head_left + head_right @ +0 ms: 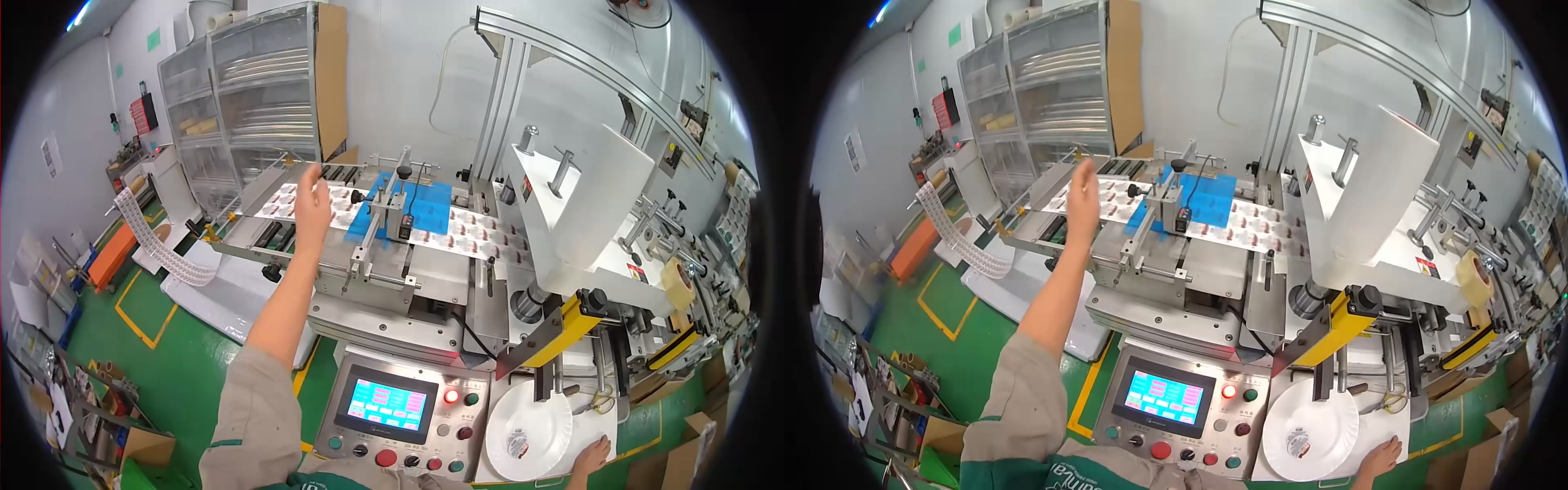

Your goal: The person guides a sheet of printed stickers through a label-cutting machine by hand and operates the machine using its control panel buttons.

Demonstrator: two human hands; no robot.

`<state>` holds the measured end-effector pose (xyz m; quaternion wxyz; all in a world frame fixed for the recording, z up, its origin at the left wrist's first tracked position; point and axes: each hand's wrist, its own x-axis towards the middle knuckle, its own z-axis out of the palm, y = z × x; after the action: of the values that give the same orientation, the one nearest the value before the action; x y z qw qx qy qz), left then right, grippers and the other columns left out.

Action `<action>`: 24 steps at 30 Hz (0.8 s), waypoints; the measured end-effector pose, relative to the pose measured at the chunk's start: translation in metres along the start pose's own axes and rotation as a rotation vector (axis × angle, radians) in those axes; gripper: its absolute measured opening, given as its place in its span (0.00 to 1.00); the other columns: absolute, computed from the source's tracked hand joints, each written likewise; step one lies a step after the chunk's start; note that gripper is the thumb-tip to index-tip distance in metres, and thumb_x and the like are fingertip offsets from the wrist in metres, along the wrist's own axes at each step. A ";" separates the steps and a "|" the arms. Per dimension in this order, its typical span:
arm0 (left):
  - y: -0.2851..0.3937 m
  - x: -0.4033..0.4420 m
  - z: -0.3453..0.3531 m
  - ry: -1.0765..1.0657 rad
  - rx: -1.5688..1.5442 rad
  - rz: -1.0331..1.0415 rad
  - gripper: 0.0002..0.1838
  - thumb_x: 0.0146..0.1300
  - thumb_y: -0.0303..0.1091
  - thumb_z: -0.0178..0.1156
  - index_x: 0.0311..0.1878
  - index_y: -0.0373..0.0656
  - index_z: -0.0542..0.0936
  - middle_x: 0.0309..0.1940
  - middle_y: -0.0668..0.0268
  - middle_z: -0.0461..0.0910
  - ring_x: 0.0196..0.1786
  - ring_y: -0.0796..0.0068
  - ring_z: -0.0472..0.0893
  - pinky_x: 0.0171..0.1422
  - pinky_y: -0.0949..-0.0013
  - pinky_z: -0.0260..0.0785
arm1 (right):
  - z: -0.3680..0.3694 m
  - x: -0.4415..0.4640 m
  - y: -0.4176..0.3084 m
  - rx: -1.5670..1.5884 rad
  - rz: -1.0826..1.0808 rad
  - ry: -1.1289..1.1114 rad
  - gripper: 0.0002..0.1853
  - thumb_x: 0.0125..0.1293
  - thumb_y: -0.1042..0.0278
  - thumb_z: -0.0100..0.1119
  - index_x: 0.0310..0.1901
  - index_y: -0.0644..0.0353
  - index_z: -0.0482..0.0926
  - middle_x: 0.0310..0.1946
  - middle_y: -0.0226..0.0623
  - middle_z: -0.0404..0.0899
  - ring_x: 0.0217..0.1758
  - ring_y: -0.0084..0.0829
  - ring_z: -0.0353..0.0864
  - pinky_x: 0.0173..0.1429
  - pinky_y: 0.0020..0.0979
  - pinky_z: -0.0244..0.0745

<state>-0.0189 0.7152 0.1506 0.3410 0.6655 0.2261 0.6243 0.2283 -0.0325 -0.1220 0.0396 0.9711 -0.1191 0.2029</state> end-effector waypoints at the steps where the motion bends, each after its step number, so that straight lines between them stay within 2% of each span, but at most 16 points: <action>1: 0.014 0.002 0.000 0.041 -0.223 -0.009 0.19 0.69 0.35 0.44 0.59 0.37 0.66 0.54 0.60 0.71 0.56 0.73 0.71 0.60 0.72 0.62 | 0.000 0.001 0.001 0.006 -0.001 -0.015 0.17 0.70 0.59 0.37 0.57 0.48 0.67 0.59 0.33 0.67 0.63 0.33 0.64 0.57 0.43 0.63; 2: 0.052 -0.007 -0.005 0.009 -0.365 -0.134 0.21 0.71 0.40 0.41 0.61 0.39 0.64 0.57 0.59 0.70 0.60 0.70 0.69 0.63 0.68 0.60 | 0.000 0.001 0.002 0.019 -0.002 0.000 0.17 0.70 0.59 0.37 0.57 0.48 0.68 0.59 0.33 0.67 0.63 0.33 0.64 0.57 0.43 0.63; 5: 0.138 -0.043 -0.014 -0.263 -0.756 -0.202 0.27 0.71 0.49 0.33 0.61 0.38 0.64 0.56 0.56 0.70 0.60 0.65 0.69 0.64 0.63 0.59 | 0.001 0.004 0.005 0.016 -0.002 0.015 0.17 0.70 0.59 0.37 0.56 0.47 0.68 0.59 0.32 0.67 0.62 0.33 0.65 0.55 0.43 0.64; 8: 0.211 -0.106 -0.025 -0.655 -0.838 -0.200 0.43 0.65 0.65 0.22 0.60 0.34 0.65 0.54 0.52 0.72 0.61 0.57 0.69 0.67 0.57 0.54 | 0.002 0.005 0.006 0.000 0.014 -0.004 0.17 0.70 0.59 0.37 0.57 0.47 0.68 0.59 0.31 0.67 0.63 0.32 0.65 0.57 0.43 0.64; 9: 0.217 -0.110 -0.034 -0.979 -0.675 -0.032 0.51 0.59 0.72 0.18 0.59 0.33 0.67 0.56 0.51 0.71 0.63 0.53 0.66 0.68 0.55 0.51 | -0.003 0.004 0.002 -0.005 0.027 -0.019 0.17 0.70 0.58 0.37 0.57 0.46 0.68 0.59 0.31 0.67 0.63 0.32 0.65 0.57 0.43 0.64; 10: 0.225 -0.117 -0.037 -1.217 -0.697 0.063 0.57 0.53 0.78 0.16 0.59 0.31 0.68 0.58 0.49 0.69 0.66 0.49 0.61 0.69 0.51 0.45 | -0.004 0.003 0.000 0.002 0.023 -0.030 0.17 0.70 0.59 0.37 0.57 0.46 0.68 0.59 0.30 0.67 0.63 0.32 0.65 0.57 0.43 0.63; 11: 0.223 -0.123 -0.028 -1.305 -0.784 0.381 0.57 0.53 0.76 0.14 0.58 0.29 0.68 0.58 0.49 0.69 0.67 0.45 0.58 0.70 0.46 0.39 | -0.002 0.002 0.000 0.018 0.014 -0.016 0.17 0.69 0.59 0.37 0.57 0.47 0.68 0.59 0.31 0.67 0.63 0.32 0.64 0.57 0.43 0.63; 12: 0.229 -0.127 -0.035 -1.380 -0.778 0.423 0.58 0.53 0.75 0.11 0.59 0.29 0.67 0.60 0.49 0.67 0.68 0.44 0.55 0.69 0.44 0.35 | -0.001 0.003 0.000 0.024 0.022 -0.047 0.17 0.69 0.59 0.37 0.57 0.47 0.68 0.59 0.31 0.66 0.63 0.32 0.64 0.57 0.43 0.63; 14: 0.232 -0.139 -0.031 -1.355 -0.899 0.414 0.53 0.57 0.72 0.15 0.56 0.30 0.71 0.53 0.51 0.73 0.64 0.47 0.64 0.68 0.44 0.41 | 0.001 0.002 0.000 0.018 0.016 -0.035 0.17 0.69 0.59 0.36 0.57 0.47 0.68 0.59 0.32 0.67 0.63 0.33 0.64 0.57 0.43 0.63; 15: 0.238 -0.133 -0.008 -1.228 -1.165 0.446 0.46 0.60 0.71 0.31 0.54 0.33 0.73 0.42 0.52 0.77 0.42 0.52 0.75 0.47 0.55 0.61 | 0.001 0.002 0.000 0.016 0.015 -0.033 0.18 0.69 0.58 0.36 0.57 0.48 0.68 0.59 0.32 0.67 0.63 0.33 0.64 0.57 0.43 0.63; 16: 0.242 -0.162 -0.021 -1.100 -1.143 0.295 0.54 0.55 0.74 0.16 0.58 0.32 0.69 0.46 0.50 0.77 0.43 0.46 0.73 0.49 0.51 0.53 | 0.000 0.004 0.003 0.038 0.008 -0.056 0.18 0.69 0.58 0.36 0.57 0.48 0.68 0.60 0.33 0.66 0.64 0.33 0.64 0.57 0.44 0.62; 18: 0.240 -0.137 -0.012 -1.223 -1.159 0.579 0.50 0.59 0.71 0.18 0.59 0.32 0.68 0.43 0.51 0.77 0.41 0.48 0.73 0.46 0.54 0.52 | -0.009 0.005 0.002 0.046 0.008 -0.062 0.18 0.69 0.58 0.36 0.57 0.48 0.68 0.60 0.33 0.66 0.64 0.34 0.63 0.57 0.44 0.62; 19: 0.246 -0.137 -0.018 -1.311 -1.204 0.416 0.49 0.60 0.70 0.19 0.60 0.34 0.67 0.42 0.50 0.77 0.40 0.49 0.73 0.42 0.55 0.50 | -0.011 0.004 0.002 0.036 0.006 -0.050 0.18 0.69 0.58 0.36 0.57 0.47 0.68 0.60 0.32 0.66 0.63 0.34 0.64 0.57 0.43 0.62; 21: 0.249 -0.144 -0.024 -1.368 -1.225 0.317 0.49 0.60 0.71 0.18 0.62 0.35 0.65 0.42 0.50 0.78 0.42 0.48 0.73 0.47 0.51 0.51 | -0.012 0.003 0.001 0.038 0.003 -0.036 0.18 0.69 0.58 0.36 0.57 0.47 0.68 0.60 0.32 0.66 0.63 0.33 0.64 0.58 0.42 0.62; 22: 0.252 -0.148 -0.024 -1.243 -1.215 0.325 0.50 0.58 0.73 0.18 0.64 0.37 0.63 0.42 0.51 0.78 0.45 0.45 0.73 0.56 0.46 0.48 | -0.012 0.004 0.000 0.032 0.014 -0.050 0.17 0.69 0.58 0.37 0.57 0.46 0.68 0.60 0.31 0.66 0.63 0.32 0.65 0.57 0.42 0.63; 24: 0.255 -0.156 -0.025 -1.283 -1.264 0.216 0.50 0.58 0.73 0.18 0.64 0.38 0.64 0.44 0.51 0.78 0.48 0.43 0.73 0.62 0.43 0.42 | -0.008 0.004 0.000 0.015 0.028 -0.041 0.17 0.69 0.59 0.38 0.57 0.46 0.68 0.59 0.31 0.67 0.63 0.32 0.65 0.57 0.41 0.64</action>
<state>-0.0934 0.4369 0.2325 0.6426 0.5920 -0.4558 0.1700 0.2287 -0.0327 -0.1136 0.0268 0.9735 -0.1320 0.1846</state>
